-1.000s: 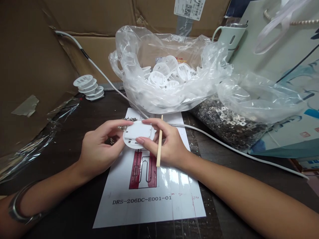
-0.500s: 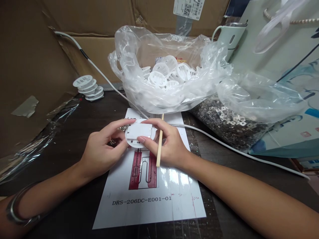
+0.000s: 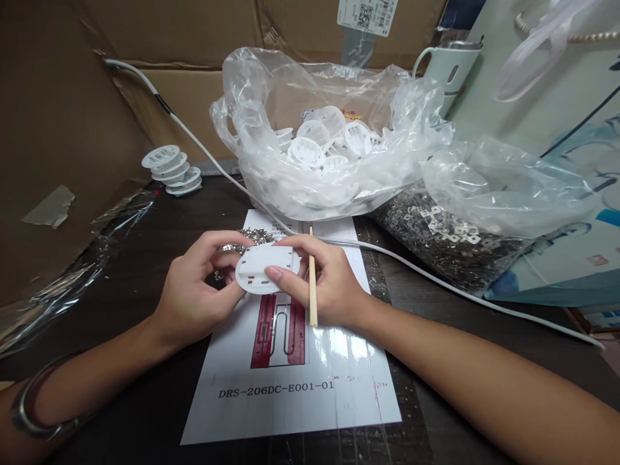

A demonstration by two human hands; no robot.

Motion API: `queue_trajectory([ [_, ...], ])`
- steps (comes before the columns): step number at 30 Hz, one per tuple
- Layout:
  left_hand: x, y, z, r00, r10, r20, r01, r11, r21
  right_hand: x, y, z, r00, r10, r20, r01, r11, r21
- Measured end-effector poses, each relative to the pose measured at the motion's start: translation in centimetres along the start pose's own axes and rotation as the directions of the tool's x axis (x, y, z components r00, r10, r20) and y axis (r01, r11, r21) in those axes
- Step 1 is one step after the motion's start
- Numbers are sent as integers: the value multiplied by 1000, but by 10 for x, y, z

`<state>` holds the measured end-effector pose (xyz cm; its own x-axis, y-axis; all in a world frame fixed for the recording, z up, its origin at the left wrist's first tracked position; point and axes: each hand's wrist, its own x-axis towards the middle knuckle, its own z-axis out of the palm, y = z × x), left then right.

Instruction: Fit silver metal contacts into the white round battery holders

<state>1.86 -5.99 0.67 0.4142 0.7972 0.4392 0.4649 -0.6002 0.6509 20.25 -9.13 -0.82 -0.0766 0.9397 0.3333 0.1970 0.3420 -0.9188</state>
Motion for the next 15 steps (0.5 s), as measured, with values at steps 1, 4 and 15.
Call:
queue_trajectory([
  [1, 0, 0, 0, 1000, -5, 1, 5, 1000, -2, 0, 0, 0, 1000, 8, 0, -8, 1000, 1],
  [4, -1, 1, 0, 1000, -21, 3, 21, 1000, -3, 0, -1, -1, 1000, 13, -4, -13, 1000, 1],
  [15, 2, 1, 1, 997, -68, 20, 69, 996, -57, 0, 6, -3, 993, 33, 111, -44, 994, 97],
])
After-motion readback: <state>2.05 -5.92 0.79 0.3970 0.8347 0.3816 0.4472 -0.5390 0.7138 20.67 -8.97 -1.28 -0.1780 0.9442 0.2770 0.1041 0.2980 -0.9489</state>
